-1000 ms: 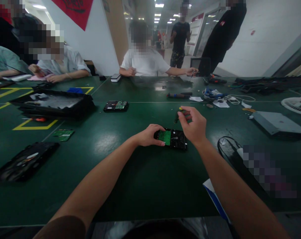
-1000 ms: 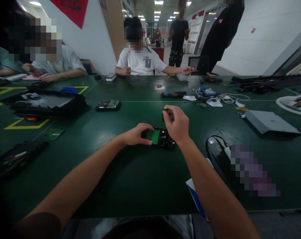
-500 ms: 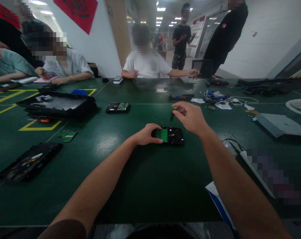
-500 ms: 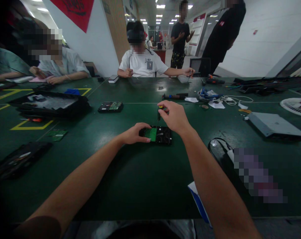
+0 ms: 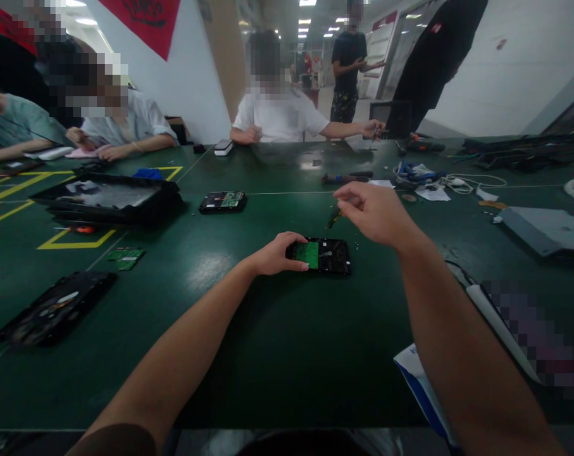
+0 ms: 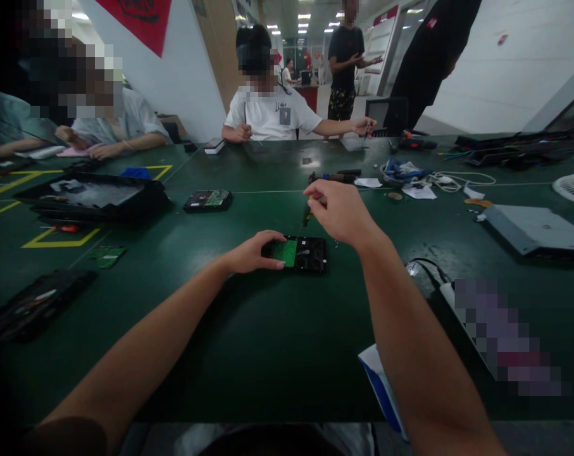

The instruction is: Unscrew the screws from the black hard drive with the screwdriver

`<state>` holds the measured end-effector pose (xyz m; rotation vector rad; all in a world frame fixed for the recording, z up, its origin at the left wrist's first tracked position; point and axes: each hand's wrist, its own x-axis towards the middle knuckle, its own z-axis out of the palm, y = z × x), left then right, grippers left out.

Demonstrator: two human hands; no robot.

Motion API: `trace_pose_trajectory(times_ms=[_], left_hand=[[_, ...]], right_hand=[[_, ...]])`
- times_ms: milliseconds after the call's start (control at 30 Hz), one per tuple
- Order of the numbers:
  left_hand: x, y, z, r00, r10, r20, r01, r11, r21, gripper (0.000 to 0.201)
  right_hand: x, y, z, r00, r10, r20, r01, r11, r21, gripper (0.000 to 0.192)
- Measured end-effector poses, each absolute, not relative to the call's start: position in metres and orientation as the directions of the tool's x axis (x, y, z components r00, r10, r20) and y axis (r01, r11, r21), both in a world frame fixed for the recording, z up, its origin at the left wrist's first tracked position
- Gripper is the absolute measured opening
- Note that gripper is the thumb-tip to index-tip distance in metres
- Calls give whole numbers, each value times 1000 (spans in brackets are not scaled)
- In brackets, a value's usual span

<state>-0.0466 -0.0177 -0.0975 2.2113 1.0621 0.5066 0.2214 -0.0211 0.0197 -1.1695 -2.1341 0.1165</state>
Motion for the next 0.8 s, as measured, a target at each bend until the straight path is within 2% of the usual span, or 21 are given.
trace_pose_trajectory(times_ms=[400,667,800], left_hand=[[-43,-18,-98,613,787,70,548,-487,680,77],[-44,-18,-97,613,787,67,551,-487,678,79],[-45,-19,-95,617,784,68,547,-490,679,79]], right_hand=[[205,-37,22,-433,735,522,665,651,-365,23],[203,-30,14,-394,738,548,659,642,-391,17],[201,-29,12,-316,768,557,694,587,-416,13]])
